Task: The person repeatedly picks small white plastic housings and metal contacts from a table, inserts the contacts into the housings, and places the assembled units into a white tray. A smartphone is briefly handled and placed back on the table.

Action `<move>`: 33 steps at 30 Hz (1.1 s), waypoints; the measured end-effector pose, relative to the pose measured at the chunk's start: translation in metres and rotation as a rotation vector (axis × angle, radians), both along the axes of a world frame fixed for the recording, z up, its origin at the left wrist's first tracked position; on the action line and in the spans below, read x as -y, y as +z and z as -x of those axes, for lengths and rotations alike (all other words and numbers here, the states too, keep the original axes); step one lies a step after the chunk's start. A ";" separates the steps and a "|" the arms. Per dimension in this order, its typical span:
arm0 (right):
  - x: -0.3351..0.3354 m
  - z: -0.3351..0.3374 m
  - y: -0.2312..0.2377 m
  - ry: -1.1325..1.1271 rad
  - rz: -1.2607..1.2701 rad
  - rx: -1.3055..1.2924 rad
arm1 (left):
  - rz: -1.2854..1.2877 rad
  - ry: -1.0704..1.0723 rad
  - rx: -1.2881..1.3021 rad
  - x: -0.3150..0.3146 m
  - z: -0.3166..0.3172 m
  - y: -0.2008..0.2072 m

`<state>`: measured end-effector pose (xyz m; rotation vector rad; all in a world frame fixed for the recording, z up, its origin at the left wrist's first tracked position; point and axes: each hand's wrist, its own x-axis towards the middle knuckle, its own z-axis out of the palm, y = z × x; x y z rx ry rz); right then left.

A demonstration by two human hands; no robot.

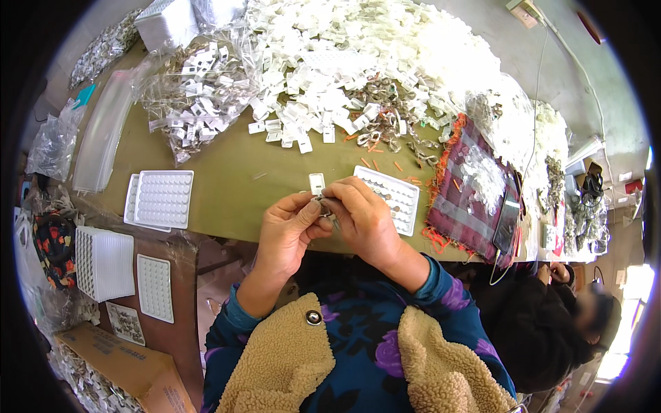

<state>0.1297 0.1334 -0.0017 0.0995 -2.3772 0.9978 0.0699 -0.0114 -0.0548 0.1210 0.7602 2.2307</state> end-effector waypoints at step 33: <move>-0.022 0.022 0.020 0.045 0.684 0.434 | 0.149 -0.050 -0.138 -0.006 0.013 0.019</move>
